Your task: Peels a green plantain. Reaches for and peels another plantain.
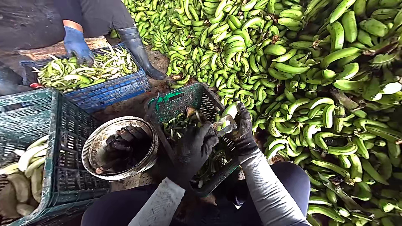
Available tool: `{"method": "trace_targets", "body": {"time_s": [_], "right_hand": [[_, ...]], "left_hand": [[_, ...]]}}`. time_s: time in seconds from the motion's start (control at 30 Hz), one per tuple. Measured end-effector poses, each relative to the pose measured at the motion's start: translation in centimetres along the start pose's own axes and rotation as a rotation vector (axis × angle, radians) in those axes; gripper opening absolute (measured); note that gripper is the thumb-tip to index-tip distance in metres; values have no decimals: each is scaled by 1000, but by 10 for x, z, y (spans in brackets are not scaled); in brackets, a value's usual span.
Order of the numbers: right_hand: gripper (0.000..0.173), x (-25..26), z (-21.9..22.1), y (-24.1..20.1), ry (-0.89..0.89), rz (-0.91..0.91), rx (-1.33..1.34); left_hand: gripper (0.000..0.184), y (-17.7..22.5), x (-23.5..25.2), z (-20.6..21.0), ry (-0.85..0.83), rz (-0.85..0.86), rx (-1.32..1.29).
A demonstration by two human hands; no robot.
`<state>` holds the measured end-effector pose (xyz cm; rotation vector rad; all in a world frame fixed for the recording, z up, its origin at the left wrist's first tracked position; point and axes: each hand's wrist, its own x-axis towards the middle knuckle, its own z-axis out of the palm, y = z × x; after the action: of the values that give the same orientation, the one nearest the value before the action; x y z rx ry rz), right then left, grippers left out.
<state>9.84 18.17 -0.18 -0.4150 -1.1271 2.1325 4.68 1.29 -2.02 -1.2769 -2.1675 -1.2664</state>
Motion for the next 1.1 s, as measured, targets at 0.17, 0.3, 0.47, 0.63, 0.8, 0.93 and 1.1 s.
{"method": "trace_targets", "body": {"time_s": [0.17,0.3,0.47,0.63,0.8,0.93,1.1], "right_hand": [[41,-3,-6,-3,76,-21,-226],[37,-4,-16,-18,-376,260,-314],[43,-7,-25,-29,-659,492,-525],[43,-2,-43,1,-225,471,-31],[46,-5,-48,9,131,386,180],[45,-7,-48,7,137,428,135],[31,-18,-39,-4,-269,251,-535]], "left_hand": [[42,3,-4,0,8,-6,63],[41,-17,7,-2,-113,-129,-77],[42,-42,17,-4,-265,-355,-116],[42,-24,7,1,-245,-166,-16],[45,7,-11,22,-105,117,129],[42,11,-14,26,-98,107,158],[39,-6,-4,20,-265,-272,-89]]}}
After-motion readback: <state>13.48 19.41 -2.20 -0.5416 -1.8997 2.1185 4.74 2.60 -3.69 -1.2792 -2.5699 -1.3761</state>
